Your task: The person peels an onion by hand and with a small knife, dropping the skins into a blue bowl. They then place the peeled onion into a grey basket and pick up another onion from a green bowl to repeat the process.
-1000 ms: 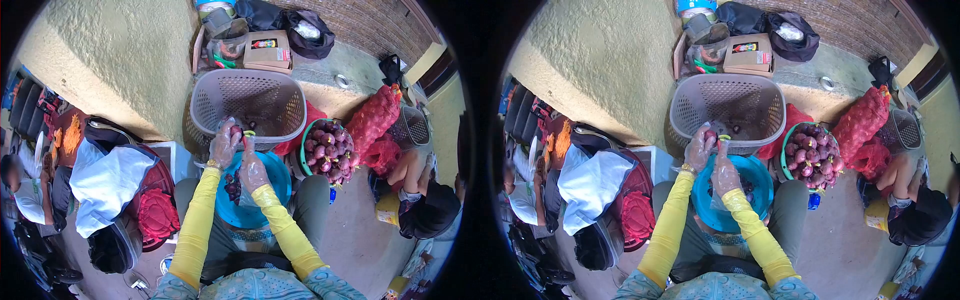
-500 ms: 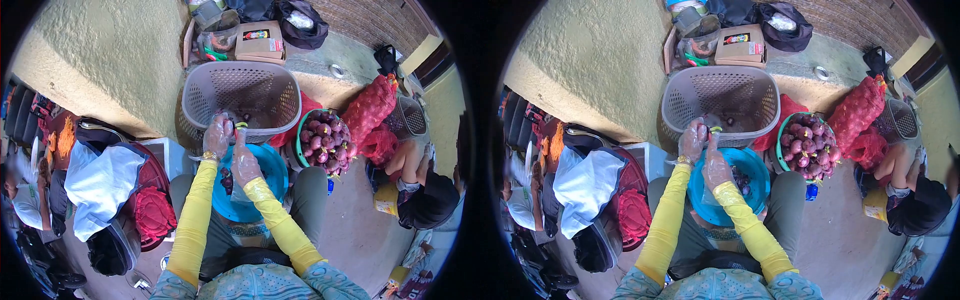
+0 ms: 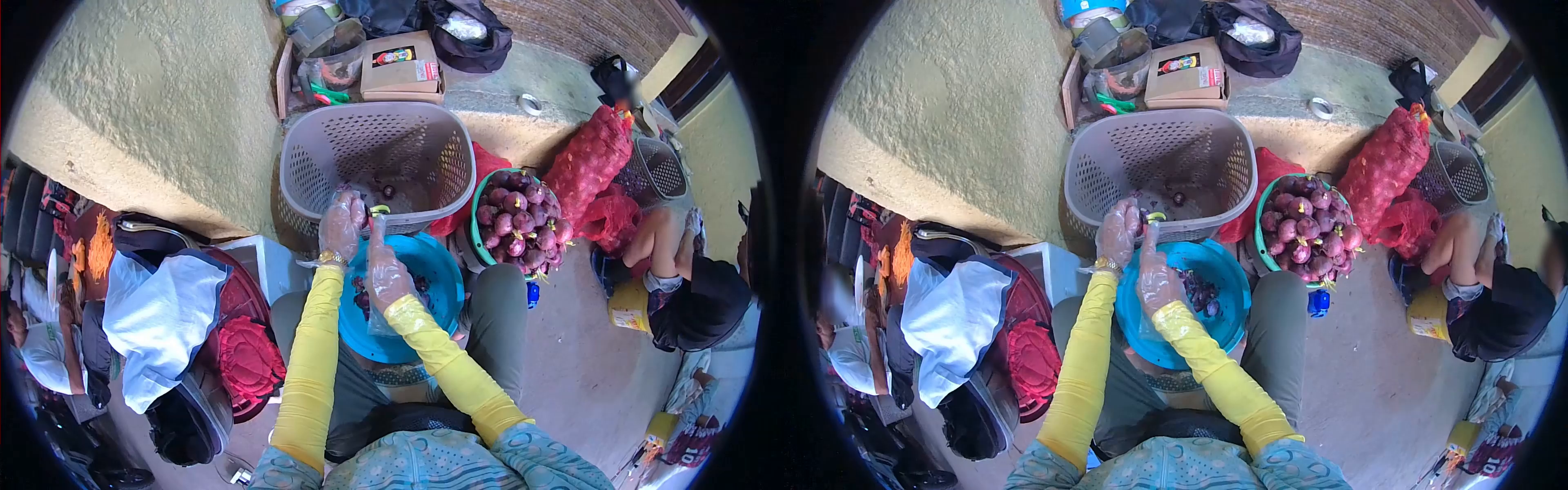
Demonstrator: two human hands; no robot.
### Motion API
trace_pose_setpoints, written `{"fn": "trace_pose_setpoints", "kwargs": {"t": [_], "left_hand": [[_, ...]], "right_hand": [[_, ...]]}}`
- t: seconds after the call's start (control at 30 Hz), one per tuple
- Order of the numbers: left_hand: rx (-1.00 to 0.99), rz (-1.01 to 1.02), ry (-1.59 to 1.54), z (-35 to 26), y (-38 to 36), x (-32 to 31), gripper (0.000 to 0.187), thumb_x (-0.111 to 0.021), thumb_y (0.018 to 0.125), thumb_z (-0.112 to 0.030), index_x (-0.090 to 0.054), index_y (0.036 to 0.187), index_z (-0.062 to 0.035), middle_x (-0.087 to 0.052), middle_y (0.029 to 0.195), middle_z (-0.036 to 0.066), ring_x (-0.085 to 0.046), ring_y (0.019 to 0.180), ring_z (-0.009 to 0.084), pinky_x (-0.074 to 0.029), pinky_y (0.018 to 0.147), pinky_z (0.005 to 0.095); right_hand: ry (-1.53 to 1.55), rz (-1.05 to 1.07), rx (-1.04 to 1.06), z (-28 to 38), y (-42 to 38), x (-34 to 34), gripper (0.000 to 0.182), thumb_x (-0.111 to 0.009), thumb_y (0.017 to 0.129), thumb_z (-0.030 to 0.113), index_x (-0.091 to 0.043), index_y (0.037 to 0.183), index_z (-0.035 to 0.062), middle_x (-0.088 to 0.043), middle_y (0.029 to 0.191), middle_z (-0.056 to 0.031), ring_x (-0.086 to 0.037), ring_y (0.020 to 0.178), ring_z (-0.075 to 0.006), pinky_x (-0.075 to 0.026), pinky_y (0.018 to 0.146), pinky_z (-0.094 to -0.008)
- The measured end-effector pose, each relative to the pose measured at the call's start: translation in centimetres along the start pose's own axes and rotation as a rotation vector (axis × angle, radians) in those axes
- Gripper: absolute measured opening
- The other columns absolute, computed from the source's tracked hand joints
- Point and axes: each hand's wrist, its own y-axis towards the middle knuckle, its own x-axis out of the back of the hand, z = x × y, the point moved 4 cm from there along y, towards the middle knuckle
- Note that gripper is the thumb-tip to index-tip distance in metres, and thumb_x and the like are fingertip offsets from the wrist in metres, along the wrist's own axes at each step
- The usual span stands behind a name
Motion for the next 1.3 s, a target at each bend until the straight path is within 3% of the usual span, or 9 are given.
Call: {"fn": "trace_pose_setpoints", "kwargs": {"t": [0.57, 0.73, 0.83, 0.9, 1.03, 1.07, 1.17, 1.23, 1.3], "left_hand": [[-0.039, -0.001, -0.030, 0.1, -0.1, 0.3, 0.029, -0.049, 0.101, -0.026, -0.063, 0.116, -0.0044, -0.069, 0.106, 0.020, -0.066, 0.099, 0.0392, -0.051, 0.086, 0.0447], [-0.051, -0.090, -0.097, 1.7, -0.3, 0.3, 0.030, -0.050, 0.101, -0.029, -0.063, 0.114, -0.0049, -0.069, 0.101, 0.020, -0.066, 0.094, 0.0386, -0.051, 0.083, 0.0455], [0.040, -0.188, -0.234, 2.3, -0.4, 1.4, 0.034, -0.051, 0.102, -0.034, -0.063, 0.117, -0.0067, -0.069, 0.100, 0.013, -0.067, 0.090, 0.0317, -0.054, 0.076, 0.0410], [0.652, -0.195, -0.911, 1.3, -1.2, 1.9, 0.036, -0.051, 0.103, -0.039, -0.061, 0.120, -0.0088, -0.065, 0.103, 0.005, -0.065, 0.090, 0.0243, -0.055, 0.068, 0.0345], [0.546, -0.051, -1.213, 0.3, -0.7, 3.4, 0.039, -0.059, 0.100, -0.036, -0.057, 0.124, -0.0059, -0.061, 0.107, 0.008, -0.063, 0.089, 0.0214, -0.059, 0.076, 0.0311], [0.122, -0.069, -0.635, -2.6, -1.0, 5.4, 0.042, -0.064, 0.097, -0.036, -0.055, 0.125, -0.0050, -0.060, 0.106, 0.011, -0.063, 0.089, 0.0217, -0.059, 0.084, 0.0339], [0.610, -0.031, -1.533, 0.6, -0.8, 3.1, 0.040, -0.067, 0.097, -0.029, -0.055, 0.126, -0.0038, -0.059, 0.115, 0.011, -0.063, 0.098, 0.0204, -0.057, 0.085, 0.0306], [0.642, 0.044, -1.378, 0.9, -0.8, 3.1, 0.040, -0.071, 0.093, -0.024, -0.056, 0.127, -0.0069, -0.059, 0.116, 0.011, -0.062, 0.103, 0.0207, -0.057, 0.084, 0.0307], [0.197, 0.305, -0.509, 0.1, -0.4, 2.8, 0.048, -0.073, 0.088, -0.029, -0.056, 0.126, -0.0048, -0.060, 0.117, 0.012, -0.061, 0.103, 0.0196, -0.053, 0.096, 0.0339]], "right_hand": [[-0.006, -0.135, 0.154, -3.3, -0.8, -2.8, 0.075, -0.050, 0.090, 0.004, -0.013, 0.155, -0.0012, -0.063, 0.102, -0.0279, -0.068, 0.084, -0.0453, -0.054, 0.071, -0.0572], [0.389, -0.132, 0.098, -4.3, -2.4, 0.3, 0.065, -0.049, 0.102, 0.018, -0.016, 0.156, 0.0007, -0.063, 0.091, -0.0253, -0.064, 0.076, -0.0412, -0.051, 0.072, -0.0484], [0.306, -0.284, 0.227, -5.5, -1.5, 3.3, 0.050, -0.051, 0.103, 0.026, -0.041, 0.144, -0.0012, -0.063, 0.078, -0.0239, -0.064, 0.068, -0.0404, -0.048, 0.064, -0.0483], [0.327, -0.327, 0.235, -4.7, -0.7, 5.9, 0.037, -0.055, 0.101, 0.029, -0.058, 0.123, -0.0003, -0.064, 0.079, -0.0237, -0.064, 0.071, -0.0410, -0.049, 0.065, -0.0478], [0.223, -0.122, 0.238, -4.1, 2.6, 8.9, 0.031, -0.062, 0.096, 0.031, -0.062, 0.101, 0.0009, -0.065, 0.078, -0.0232, -0.065, 0.076, -0.0419, -0.049, 0.068, -0.0473], [0.215, -0.098, 0.186, -4.9, 4.3, 8.9, 0.030, -0.062, 0.096, 0.031, -0.061, 0.100, 0.0008, -0.065, 0.079, -0.0244, -0.065, 0.076, -0.0431, -0.050, 0.069, -0.0487], [0.061, -0.189, 0.211, -5.8, 9.0, 8.5, 0.031, -0.060, 0.098, 0.031, -0.059, 0.099, 0.0002, -0.066, 0.080, -0.0268, -0.066, 0.078, -0.0454, -0.050, 0.070, -0.0522], [-0.082, -0.303, 0.280, -5.1, 10.8, 8.6, 0.032, -0.058, 0.099, 0.031, -0.058, 0.099, -0.0003, -0.066, 0.081, -0.0280, -0.066, 0.080, -0.0465, -0.051, 0.071, -0.0544], [-0.141, -0.230, 0.173, -5.3, 12.3, 7.7, 0.033, -0.053, 0.101, 0.033, -0.055, 0.100, -0.0009, -0.067, 0.084, -0.0297, -0.066, 0.084, -0.0478, -0.052, 0.075, -0.0571]]}}
